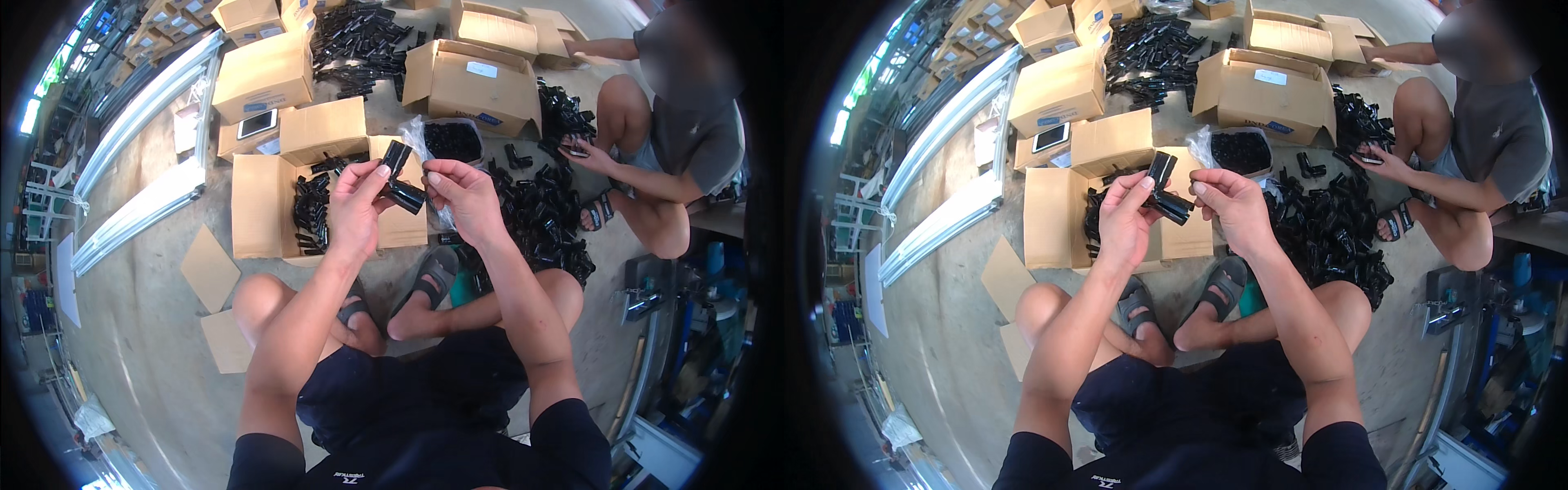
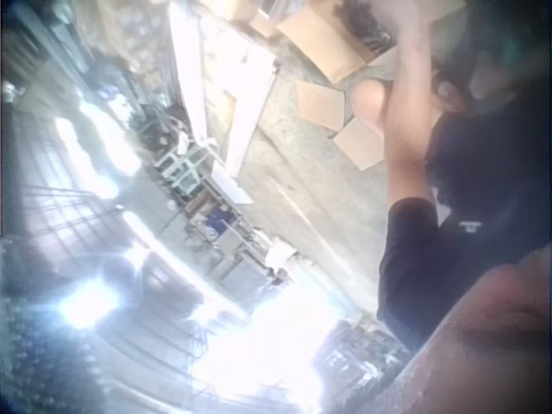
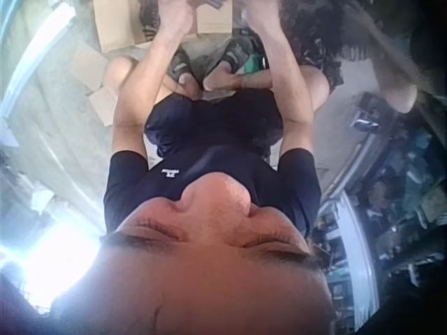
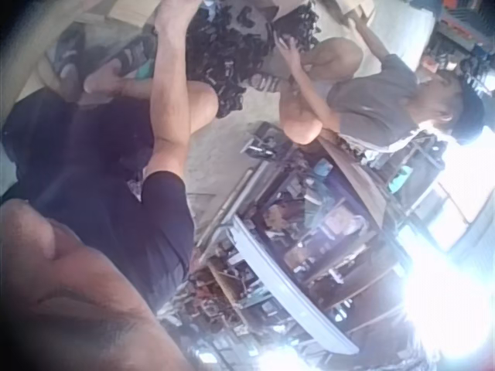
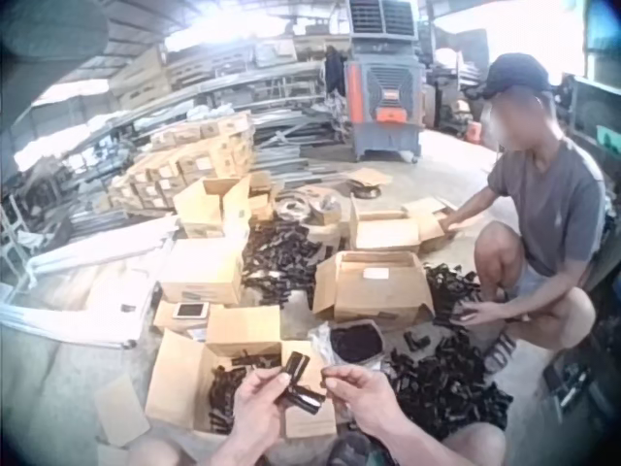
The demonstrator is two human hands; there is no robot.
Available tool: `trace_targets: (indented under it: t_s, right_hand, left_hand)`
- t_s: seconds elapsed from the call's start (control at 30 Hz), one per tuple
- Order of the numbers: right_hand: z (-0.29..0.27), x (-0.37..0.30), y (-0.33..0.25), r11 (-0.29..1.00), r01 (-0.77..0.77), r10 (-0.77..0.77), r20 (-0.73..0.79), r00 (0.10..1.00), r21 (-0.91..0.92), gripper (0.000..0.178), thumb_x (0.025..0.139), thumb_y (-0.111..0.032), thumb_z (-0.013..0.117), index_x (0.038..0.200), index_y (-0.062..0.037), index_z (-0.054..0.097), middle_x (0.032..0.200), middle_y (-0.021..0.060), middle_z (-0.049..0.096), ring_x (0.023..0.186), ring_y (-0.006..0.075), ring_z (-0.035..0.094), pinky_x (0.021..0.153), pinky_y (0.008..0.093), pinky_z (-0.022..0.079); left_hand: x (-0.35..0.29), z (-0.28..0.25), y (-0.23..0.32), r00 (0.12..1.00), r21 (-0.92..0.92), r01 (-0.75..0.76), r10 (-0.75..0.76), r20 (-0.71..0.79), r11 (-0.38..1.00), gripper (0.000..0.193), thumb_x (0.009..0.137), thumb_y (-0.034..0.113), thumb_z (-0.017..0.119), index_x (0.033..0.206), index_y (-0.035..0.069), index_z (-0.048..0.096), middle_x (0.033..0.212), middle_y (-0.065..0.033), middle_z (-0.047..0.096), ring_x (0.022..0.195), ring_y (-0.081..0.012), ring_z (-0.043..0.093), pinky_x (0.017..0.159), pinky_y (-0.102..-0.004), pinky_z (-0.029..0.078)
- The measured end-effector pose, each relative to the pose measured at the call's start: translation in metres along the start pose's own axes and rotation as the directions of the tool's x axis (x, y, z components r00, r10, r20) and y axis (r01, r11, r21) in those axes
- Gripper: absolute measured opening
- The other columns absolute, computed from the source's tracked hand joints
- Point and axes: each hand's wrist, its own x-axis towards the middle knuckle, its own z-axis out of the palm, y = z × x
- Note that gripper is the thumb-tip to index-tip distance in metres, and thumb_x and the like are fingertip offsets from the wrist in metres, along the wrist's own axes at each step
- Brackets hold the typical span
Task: The person sits on the floor surrounded by cardboard boxes and repeatedly picks up small black plastic components. They manipulate the parts by hand, snapping pieces together and separating them, then place the items back into the boxes or onto the floor.
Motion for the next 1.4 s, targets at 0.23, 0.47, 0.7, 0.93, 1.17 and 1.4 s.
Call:
trace_targets:
  t_s: [0.23, 0.47, 0.7, 0.93, 1.17, 1.4]
  right_hand:
    - [-0.004, 0.001, 0.003, 0.998, 0.057, -0.057, 0.011, 0.998, -0.018, 0.014, 0.093, -0.003, 0.072, 0.106, 0.0001, 0.070, 0.092, 0.0031, 0.071, 0.077, 0.0075, 0.063, 0.065, 0.0224, 0.049]
    - [0.002, -0.002, 0.003, 0.998, 0.064, -0.065, -0.028, 0.998, -0.025, 0.011, 0.093, -0.005, 0.074, 0.102, 0.0003, 0.072, 0.093, 0.0035, 0.072, 0.080, 0.0069, 0.064, 0.070, 0.0232, 0.051]
    - [0.015, -0.009, 0.012, 0.998, 0.054, -0.047, -0.149, 0.988, 0.038, 0.011, 0.095, -0.007, 0.074, 0.102, 0.0014, 0.073, 0.094, 0.0046, 0.074, 0.083, 0.0083, 0.066, 0.075, 0.0233, 0.052]
    - [0.023, -0.015, 0.018, 0.996, 0.085, -0.075, -0.229, 0.971, 0.037, 0.014, 0.096, -0.006, 0.072, 0.106, 0.0030, 0.073, 0.096, 0.0059, 0.074, 0.086, 0.0088, 0.066, 0.079, 0.0232, 0.053]
    - [0.024, -0.021, 0.018, 0.993, 0.113, -0.105, -0.238, 0.966, 0.020, 0.014, 0.096, -0.003, 0.071, 0.107, 0.0043, 0.073, 0.096, 0.0052, 0.074, 0.085, 0.0087, 0.066, 0.078, 0.0231, 0.053]
    - [0.014, -0.016, 0.027, 0.957, 0.120, -0.196, -0.283, 0.939, -0.263, 0.014, 0.096, -0.007, 0.071, 0.104, 0.0039, 0.073, 0.094, 0.0032, 0.071, 0.083, 0.0072, 0.062, 0.075, 0.0233, 0.050]
  left_hand:
    - [-0.001, 0.013, -0.004, 1.000, 0.011, 0.008, -0.008, 0.025, 1.000, 0.016, 0.099, 0.013, 0.068, 0.113, 0.006, 0.063, 0.106, -0.0085, 0.074, 0.089, -0.0119, 0.071, 0.075, -0.0283, 0.059]
    - [-0.004, 0.021, -0.009, 0.992, 0.127, -0.118, 0.112, 0.053, 0.985, 0.019, 0.098, 0.011, 0.070, 0.115, 0.005, 0.064, 0.108, -0.0083, 0.073, 0.090, -0.0113, 0.070, 0.077, -0.0284, 0.059]
    - [-0.007, 0.024, -0.014, 0.967, 0.212, -0.253, 0.243, 0.071, 0.944, 0.022, 0.097, 0.010, 0.072, 0.116, 0.002, 0.064, 0.106, -0.0070, 0.074, 0.090, -0.0085, 0.069, 0.076, -0.0238, 0.057]
    - [-0.009, 0.025, -0.017, 0.966, 0.209, -0.259, 0.248, 0.077, 0.943, 0.022, 0.097, 0.009, 0.072, 0.116, 0.002, 0.064, 0.106, -0.0074, 0.074, 0.090, -0.0084, 0.068, 0.077, -0.0232, 0.056]
    - [-0.011, 0.028, -0.014, 0.973, 0.221, -0.228, 0.217, 0.073, 0.948, 0.023, 0.096, 0.006, 0.072, 0.115, -0.002, 0.064, 0.108, -0.0094, 0.073, 0.094, -0.0083, 0.066, 0.084, -0.0224, 0.053]
    - [-0.007, 0.031, -0.020, 0.967, 0.261, -0.256, 0.243, 0.081, 0.931, 0.023, 0.095, 0.002, 0.072, 0.116, -0.006, 0.063, 0.110, -0.0121, 0.072, 0.097, -0.0104, 0.067, 0.087, -0.0241, 0.055]
